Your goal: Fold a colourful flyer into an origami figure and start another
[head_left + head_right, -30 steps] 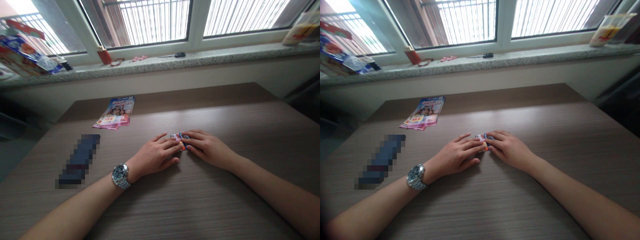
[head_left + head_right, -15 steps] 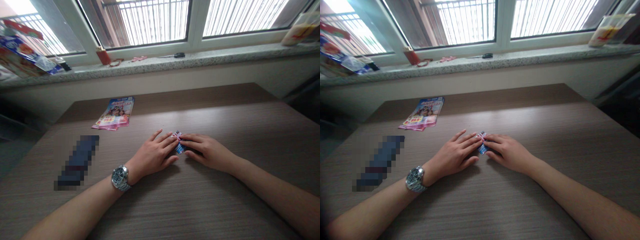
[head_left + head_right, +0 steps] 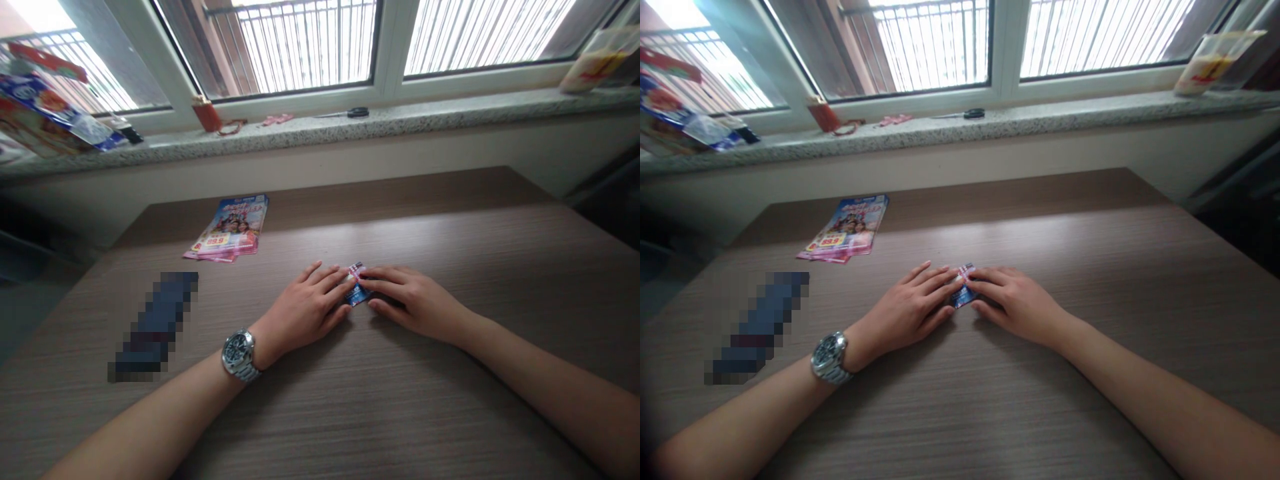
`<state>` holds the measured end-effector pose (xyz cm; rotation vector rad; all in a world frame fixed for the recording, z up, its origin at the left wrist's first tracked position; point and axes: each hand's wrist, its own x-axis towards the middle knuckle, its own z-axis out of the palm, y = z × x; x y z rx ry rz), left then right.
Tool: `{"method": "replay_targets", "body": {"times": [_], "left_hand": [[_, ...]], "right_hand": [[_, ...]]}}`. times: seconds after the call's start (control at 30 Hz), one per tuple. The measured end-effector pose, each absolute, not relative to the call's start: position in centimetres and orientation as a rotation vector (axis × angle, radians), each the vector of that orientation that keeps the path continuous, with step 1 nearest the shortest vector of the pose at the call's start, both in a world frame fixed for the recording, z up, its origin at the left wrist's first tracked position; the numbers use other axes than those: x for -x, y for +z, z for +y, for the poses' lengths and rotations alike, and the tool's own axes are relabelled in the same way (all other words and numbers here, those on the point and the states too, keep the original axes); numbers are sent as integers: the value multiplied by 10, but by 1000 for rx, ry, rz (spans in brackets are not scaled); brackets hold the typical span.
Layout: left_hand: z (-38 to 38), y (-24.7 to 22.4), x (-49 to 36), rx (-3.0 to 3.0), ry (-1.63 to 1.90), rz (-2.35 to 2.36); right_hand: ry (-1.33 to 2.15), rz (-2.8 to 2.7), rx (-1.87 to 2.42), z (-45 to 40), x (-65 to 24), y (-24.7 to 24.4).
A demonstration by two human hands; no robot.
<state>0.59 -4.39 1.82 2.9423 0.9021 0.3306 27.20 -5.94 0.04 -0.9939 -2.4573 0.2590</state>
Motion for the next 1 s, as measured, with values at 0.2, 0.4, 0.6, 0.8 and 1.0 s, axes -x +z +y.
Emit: {"method": "replay_targets", "body": {"times": [0.2, 0.4, 0.6, 0.8, 1.0], "left_hand": [[-40, 17, -3, -2922, 323, 865], [-41, 17, -4, -2951, 348, 874], [-48, 22, -8, -2988, 376, 786], [-48, 21, -8, -2972, 377, 804], [-44, 19, -5, -2948, 367, 901]], "right_hand": [[292, -2472, 996, -58, -273, 2], [302, -2529, 990, -57, -273, -3], [279, -2508, 1063, -60, -272, 0], [241, -2482, 1069, -61, -271, 3], [224, -2461, 1038, -60, -272, 6]]}}
